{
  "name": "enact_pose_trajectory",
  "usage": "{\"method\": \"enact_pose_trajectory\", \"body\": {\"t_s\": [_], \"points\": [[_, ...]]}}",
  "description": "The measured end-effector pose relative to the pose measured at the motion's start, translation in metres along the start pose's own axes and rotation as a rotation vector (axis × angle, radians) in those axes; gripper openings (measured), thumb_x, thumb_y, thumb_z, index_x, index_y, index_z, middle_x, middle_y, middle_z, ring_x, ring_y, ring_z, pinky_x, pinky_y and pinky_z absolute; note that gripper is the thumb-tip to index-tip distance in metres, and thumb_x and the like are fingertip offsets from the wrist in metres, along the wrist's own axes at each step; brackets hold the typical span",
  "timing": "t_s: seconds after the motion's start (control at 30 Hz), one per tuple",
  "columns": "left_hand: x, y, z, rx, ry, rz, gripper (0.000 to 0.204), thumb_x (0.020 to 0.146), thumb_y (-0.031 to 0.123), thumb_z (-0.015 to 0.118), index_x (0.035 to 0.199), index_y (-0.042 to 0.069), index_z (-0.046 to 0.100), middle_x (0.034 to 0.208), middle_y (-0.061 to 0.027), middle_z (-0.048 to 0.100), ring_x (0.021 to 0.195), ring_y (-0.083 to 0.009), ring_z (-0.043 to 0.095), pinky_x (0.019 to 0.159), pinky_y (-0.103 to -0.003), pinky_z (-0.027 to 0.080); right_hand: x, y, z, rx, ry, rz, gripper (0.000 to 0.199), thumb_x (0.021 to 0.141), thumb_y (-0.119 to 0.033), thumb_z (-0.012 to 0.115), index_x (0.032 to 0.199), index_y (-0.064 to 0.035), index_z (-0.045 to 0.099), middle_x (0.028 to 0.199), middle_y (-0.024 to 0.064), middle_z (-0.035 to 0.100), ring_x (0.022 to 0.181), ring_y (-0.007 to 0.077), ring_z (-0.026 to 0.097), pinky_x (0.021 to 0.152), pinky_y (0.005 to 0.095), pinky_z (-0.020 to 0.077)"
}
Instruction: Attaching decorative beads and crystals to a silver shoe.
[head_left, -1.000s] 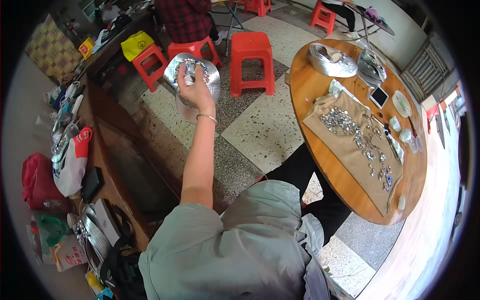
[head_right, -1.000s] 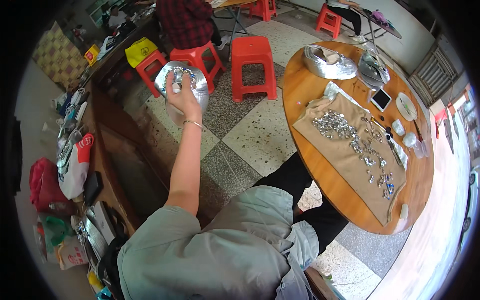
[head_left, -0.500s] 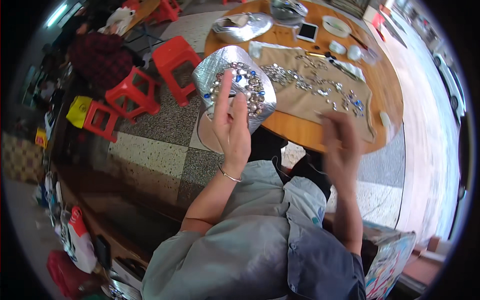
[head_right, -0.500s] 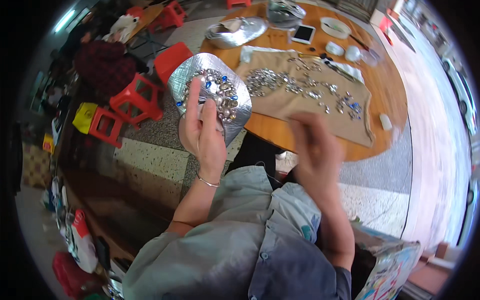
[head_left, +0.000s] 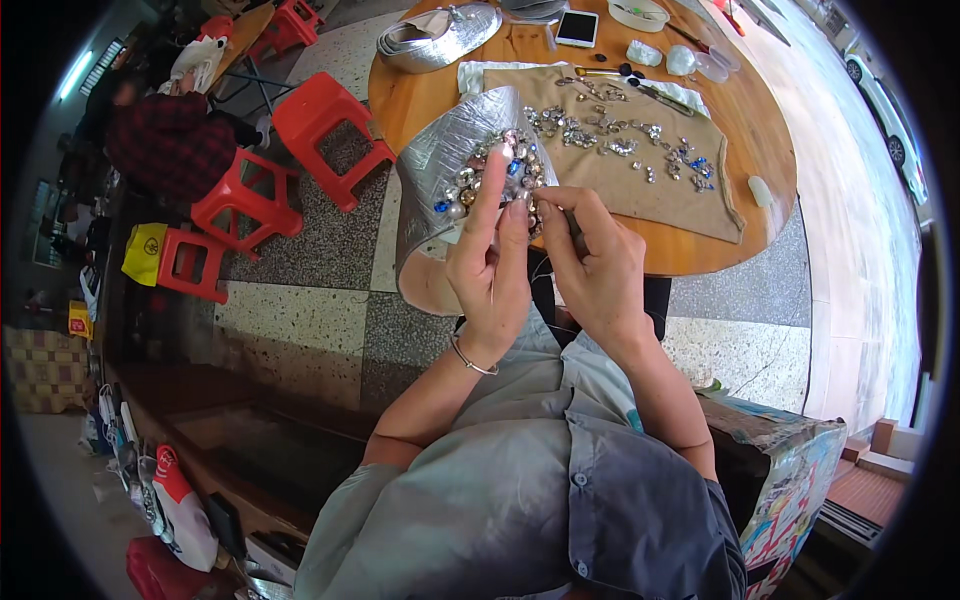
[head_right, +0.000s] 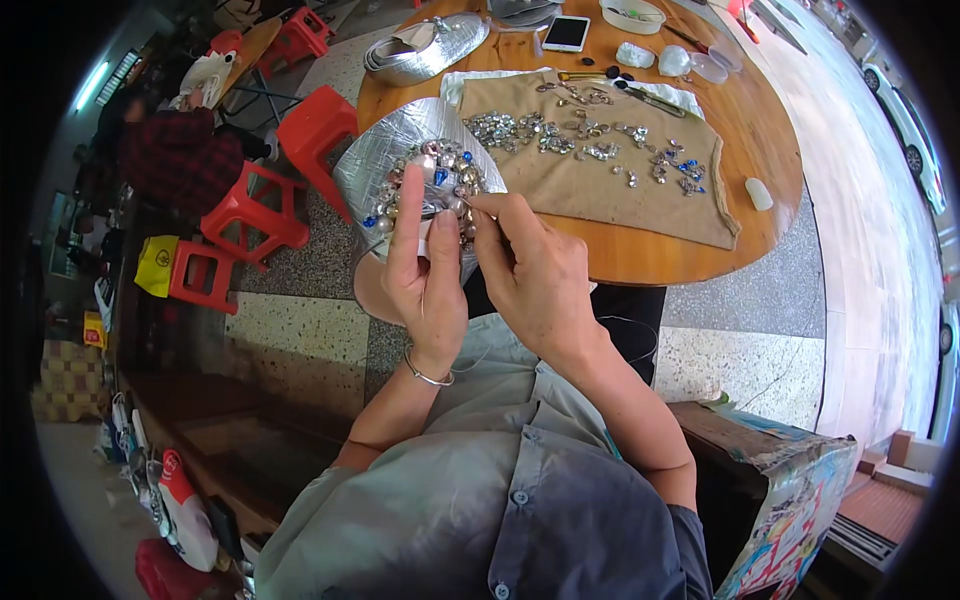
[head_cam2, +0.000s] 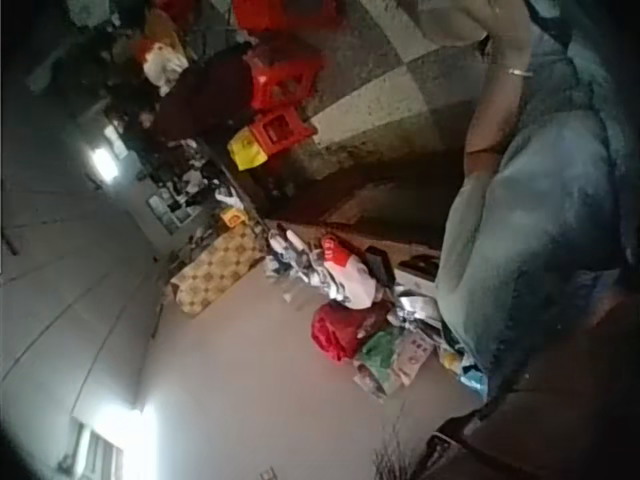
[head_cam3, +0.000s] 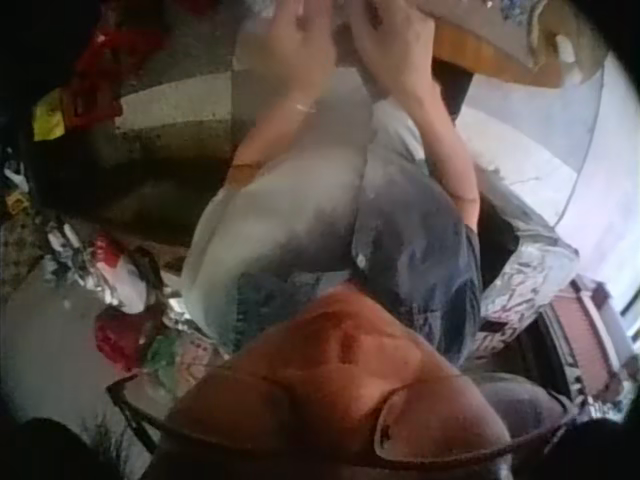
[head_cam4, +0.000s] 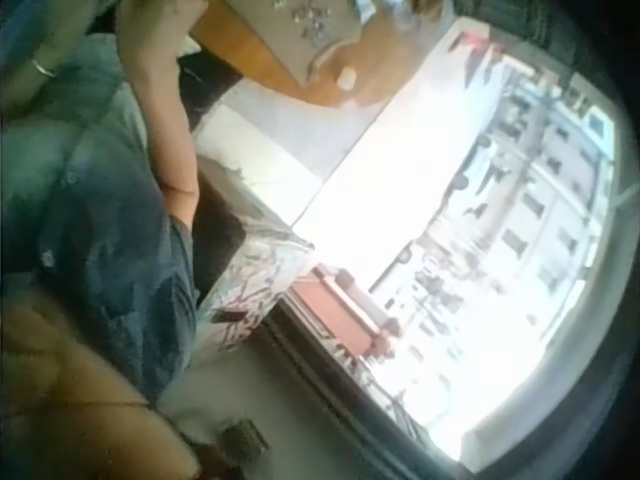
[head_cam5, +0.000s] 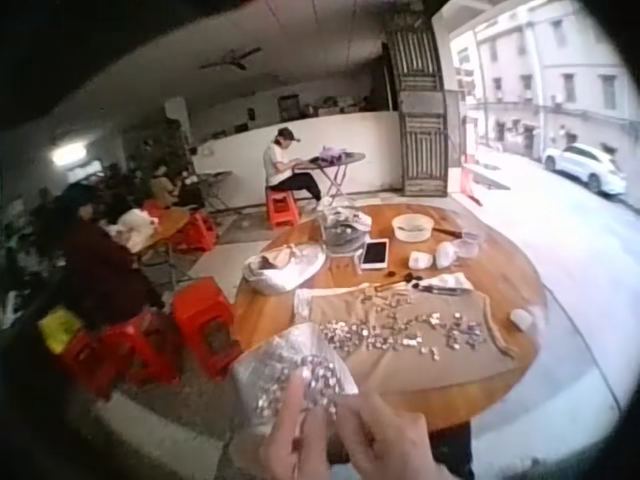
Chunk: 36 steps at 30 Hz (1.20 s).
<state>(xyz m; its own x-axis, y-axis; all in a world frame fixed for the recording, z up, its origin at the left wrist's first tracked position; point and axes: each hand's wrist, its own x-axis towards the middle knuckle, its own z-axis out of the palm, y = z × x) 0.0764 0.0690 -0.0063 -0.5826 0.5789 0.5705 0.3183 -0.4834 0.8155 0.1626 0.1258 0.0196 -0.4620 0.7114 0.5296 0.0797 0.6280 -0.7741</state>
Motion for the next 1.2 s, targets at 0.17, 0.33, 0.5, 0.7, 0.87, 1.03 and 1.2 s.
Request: {"method": "enact_pose_trajectory", "body": {"t_s": [0.17,0.33,0.5,0.7,0.87,1.03,1.2], "points": [[-0.004,-0.005,0.001,0.035,-0.029,0.01,0.043,0.091,-0.002,0.042,0.133,-0.003,0.033,0.132,-0.0109,0.042,0.098,-0.0099,0.051,0.081,-0.022,0.043,0.001,-0.002,-0.006,-0.013,-0.018,0.047,0.008,0.084,-0.005,0.056,0.092,-0.002,0.059,0.056,0.0054,0.052,0.046,0.0061,0.043,0.043,0.022,0.0346],[-0.012,-0.006,0.0,0.363,-0.181,0.333,0.041,0.089,-0.004,0.043,0.13,-0.003,0.04,0.124,-0.0123,0.05,0.095,-0.0138,0.054,0.083,-0.025,0.044,0.003,0.005,-0.007,0.012,-0.036,0.043,0.009,0.082,-0.003,0.055,0.091,-0.0006,0.053,0.067,0.0171,0.059,0.057,0.032,0.058,0.051,0.0359,0.044],[-0.011,-0.007,0.005,0.058,-0.033,-0.008,0.038,0.09,-0.001,0.042,0.128,-0.004,0.042,0.125,-0.0143,0.05,0.108,-0.0172,0.05,0.091,-0.027,0.039,-0.003,0.015,-0.008,0.083,-0.017,0.08,0.009,0.084,-0.004,0.054,0.092,-0.0006,0.054,0.061,0.0119,0.054,0.05,0.0187,0.049,0.047,0.0289,0.0397],[0.002,-0.003,0.004,-0.153,0.101,-0.175,0.038,0.091,0.004,0.042,0.129,-0.002,0.042,0.101,-0.0039,0.057,0.077,-0.0058,0.05,0.065,-0.019,0.042,-0.007,0.004,-0.015,0.025,-0.031,0.136,0.01,0.085,-0.003,0.054,0.094,-0.0009,0.057,0.058,0.0081,0.052,0.046,0.0084,0.044,0.044,0.0236,0.0358],[-0.009,-0.012,-0.001,-0.311,-0.004,-0.231,0.041,0.092,0.004,0.041,0.132,-0.001,0.037,0.104,-0.0019,0.053,0.076,-0.0031,0.045,0.061,-0.017,0.038,-0.006,0.007,-0.014,0.015,-0.034,0.106,0.01,0.083,-0.003,0.055,0.093,-0.0012,0.057,0.06,0.0098,0.054,0.048,0.0131,0.048,0.045,0.0261,0.0372],[-0.011,-0.009,0.008,-0.152,0.023,-0.185,0.041,0.093,0.004,0.04,0.133,-0.001,0.036,0.115,-0.0046,0.051,0.085,-0.0053,0.048,0.07,-0.019,0.041,-0.004,0.005,-0.018,-0.018,-0.075,0.15,0.01,0.082,-0.004,0.055,0.091,-0.0016,0.053,0.065,0.0154,0.058,0.055,0.0272,0.058,0.049,0.0335,0.0437],[-0.013,-0.011,0.01,0.021,-0.048,-0.002,0.04,0.092,0.002,0.041,0.132,-0.002,0.037,0.126,-0.0097,0.048,0.102,-0.0111,0.05,0.085,-0.023,0.041,-0.006,0.009,-0.014,0.024,-0.021,0.126,0.009,0.083,-0.004,0.055,0.09,-0.0015,0.053,0.064,0.0146,0.057,0.054,0.0276,0.058,0.049,0.0344,0.0436]]}}
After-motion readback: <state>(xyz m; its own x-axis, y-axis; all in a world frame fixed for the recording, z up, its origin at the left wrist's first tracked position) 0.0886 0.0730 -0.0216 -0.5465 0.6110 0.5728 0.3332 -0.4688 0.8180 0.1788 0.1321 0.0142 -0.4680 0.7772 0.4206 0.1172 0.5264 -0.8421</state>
